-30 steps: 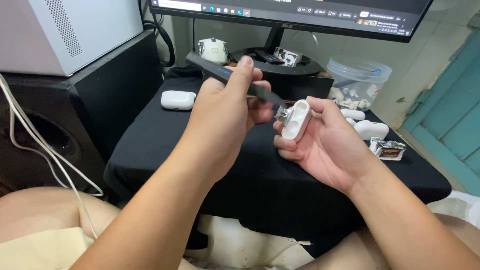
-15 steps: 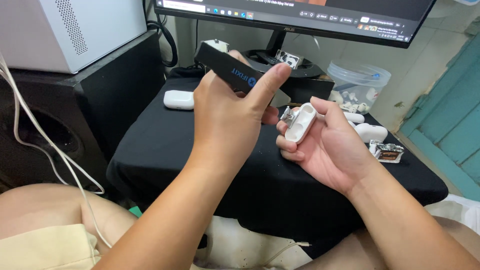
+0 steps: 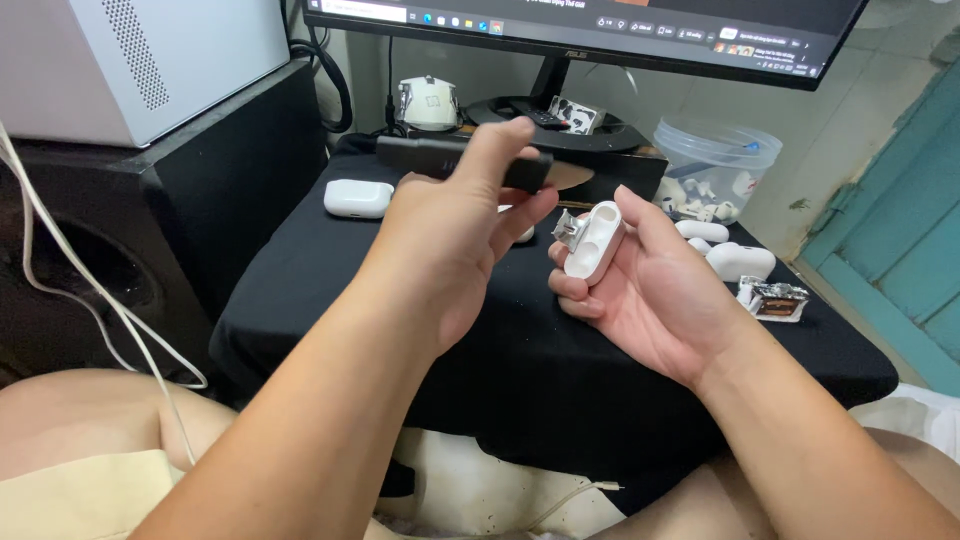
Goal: Disassembling and inspecting earbud charging cases using a prying tool at a workbench
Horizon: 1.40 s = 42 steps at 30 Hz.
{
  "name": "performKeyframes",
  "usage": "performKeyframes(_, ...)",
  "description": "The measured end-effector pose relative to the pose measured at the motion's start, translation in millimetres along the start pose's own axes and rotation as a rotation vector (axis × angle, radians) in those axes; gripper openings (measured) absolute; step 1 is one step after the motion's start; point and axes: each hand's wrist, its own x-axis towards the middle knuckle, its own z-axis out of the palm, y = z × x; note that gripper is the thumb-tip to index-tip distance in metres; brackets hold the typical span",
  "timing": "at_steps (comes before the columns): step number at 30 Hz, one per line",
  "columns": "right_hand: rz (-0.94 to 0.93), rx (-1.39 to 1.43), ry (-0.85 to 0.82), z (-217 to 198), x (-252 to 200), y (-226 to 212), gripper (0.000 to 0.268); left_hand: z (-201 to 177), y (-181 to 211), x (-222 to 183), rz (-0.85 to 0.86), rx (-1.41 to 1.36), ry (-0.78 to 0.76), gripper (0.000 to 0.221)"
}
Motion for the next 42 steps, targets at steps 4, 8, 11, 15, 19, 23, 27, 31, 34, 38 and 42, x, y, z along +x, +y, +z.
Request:
performKeyframes(4, 0.002, 0.026, -0.033, -8, 4, 2, 0.042, -8, -15, 13, 0.322, 0.104, -0.169, 0.018)
performKeyframes(8, 0.006, 0.027, -0.046, -8, 4, 2, 0.043, -8, -17, -2, 0.450, 0.619, -0.005, 0.024)
performKeyframes(11, 0.008, 0.018, -0.057, -9, 3, 2, 0.041, -11, -33, 7, 0.621, 0.573, -0.042, 0.013)
performKeyframes(15, 0.017, 0.030, -0.146, -12, 5, 2, 0.034, -9, -44, 14, 0.715, 0.478, -0.050, 0.013)
performKeyframes(19, 0.000, 0.009, -0.192, -11, 4, 3, 0.035, 0, -34, -5, 0.457, 0.421, -0.054, 0.009)
performKeyframes(23, 0.000, -0.001, -0.157, -10, 3, 2, 0.040, -2, -40, -1, 0.564, 0.511, -0.027, 0.005)
performKeyframes(27, 0.011, 0.017, -0.165, -10, 3, 2, 0.034, -2, -42, -2, 0.544, 0.451, -0.034, 0.006)
performKeyframes(31, 0.009, 0.007, -0.117, -10, 4, 2, 0.035, -1, -41, -3, 0.499, 0.486, -0.027, 0.007)
performKeyframes(34, 0.017, 0.019, -0.151, -11, 5, 3, 0.036, -5, -47, 6, 0.580, 0.530, -0.022, 0.006)
performKeyframes(38, -0.037, -0.020, -0.122, -6, 4, 5, 0.046, -8, -59, 12, 0.883, 0.633, -0.020, 0.007)
performKeyframes(42, -0.056, -0.017, -0.115, -1, 2, 4, 0.046, -8, -66, 12, 0.984, 0.612, -0.012, 0.009)
